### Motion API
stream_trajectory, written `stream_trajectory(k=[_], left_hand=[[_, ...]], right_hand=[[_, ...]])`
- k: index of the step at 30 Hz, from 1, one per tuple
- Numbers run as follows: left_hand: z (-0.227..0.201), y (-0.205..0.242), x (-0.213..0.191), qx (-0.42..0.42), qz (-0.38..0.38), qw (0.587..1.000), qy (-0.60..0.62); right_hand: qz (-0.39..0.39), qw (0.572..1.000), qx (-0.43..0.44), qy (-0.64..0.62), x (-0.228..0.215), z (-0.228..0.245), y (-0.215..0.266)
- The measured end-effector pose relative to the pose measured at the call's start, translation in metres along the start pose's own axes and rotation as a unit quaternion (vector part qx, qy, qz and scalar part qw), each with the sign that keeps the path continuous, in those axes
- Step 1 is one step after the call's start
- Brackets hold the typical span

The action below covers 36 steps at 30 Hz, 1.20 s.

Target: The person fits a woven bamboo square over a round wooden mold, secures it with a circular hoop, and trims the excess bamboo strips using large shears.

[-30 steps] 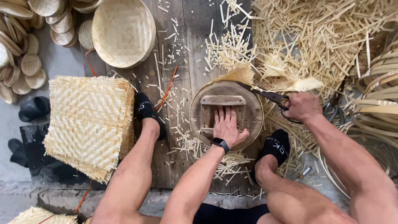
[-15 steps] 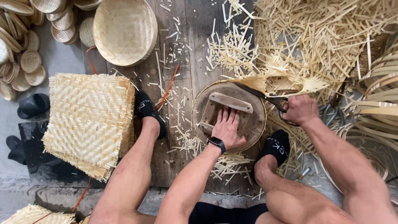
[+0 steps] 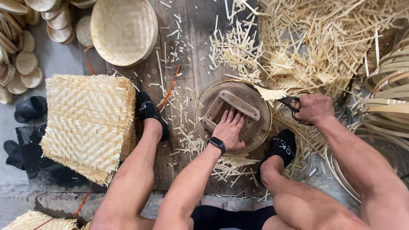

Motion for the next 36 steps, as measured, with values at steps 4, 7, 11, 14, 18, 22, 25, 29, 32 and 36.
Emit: stream_trajectory(k=[4,7,11,14,18,22,25,29,32,36], left_hand=[[-0.003,0.000,-0.009,0.017,-0.006,1.000,0.000],[-0.004,-0.001,-0.010,0.015,0.010,1.000,0.002],[0.001,0.001,-0.011,0.050,0.049,0.997,-0.035],[0.008,0.013,-0.007,0.108,0.091,0.986,-0.088],[0.007,0.012,-0.010,0.131,0.085,0.984,-0.090],[0.009,0.015,-0.009,0.132,0.086,0.984,-0.086],[0.009,0.014,-0.009,0.134,0.082,0.984,-0.081],[0.007,0.013,-0.007,0.131,0.102,0.981,-0.097],[0.009,0.014,-0.010,0.134,0.101,0.981,-0.094],[0.009,0.015,-0.012,0.130,0.092,0.983,-0.088]], right_hand=[[0.024,0.999,-0.016,0.045,-0.009,0.021,-0.009],[0.060,0.992,-0.030,0.104,-0.010,0.044,-0.046],[0.094,0.994,-0.018,0.060,-0.007,0.031,-0.044],[0.159,0.984,-0.016,0.076,-0.006,0.004,-0.016],[0.098,0.989,-0.022,0.105,-0.024,0.006,-0.009],[0.036,0.991,-0.058,0.114,-0.040,0.049,-0.035],[0.082,0.986,-0.066,0.131,-0.048,0.061,-0.058],[0.184,0.970,-0.068,0.142,-0.069,0.055,-0.057],[0.249,0.956,-0.059,0.143,-0.092,0.050,-0.063],[0.256,0.942,-0.101,0.192,-0.106,0.056,-0.073]])
Point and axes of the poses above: each hand's wrist, its own y-axis away from the middle knuckle, its own x-axis out of the palm, z = x × y, the point moved 6 cm from there along -y, towards the middle knuckle, and after that the axes turned 1 degree about -y, right-handed, at the moved point
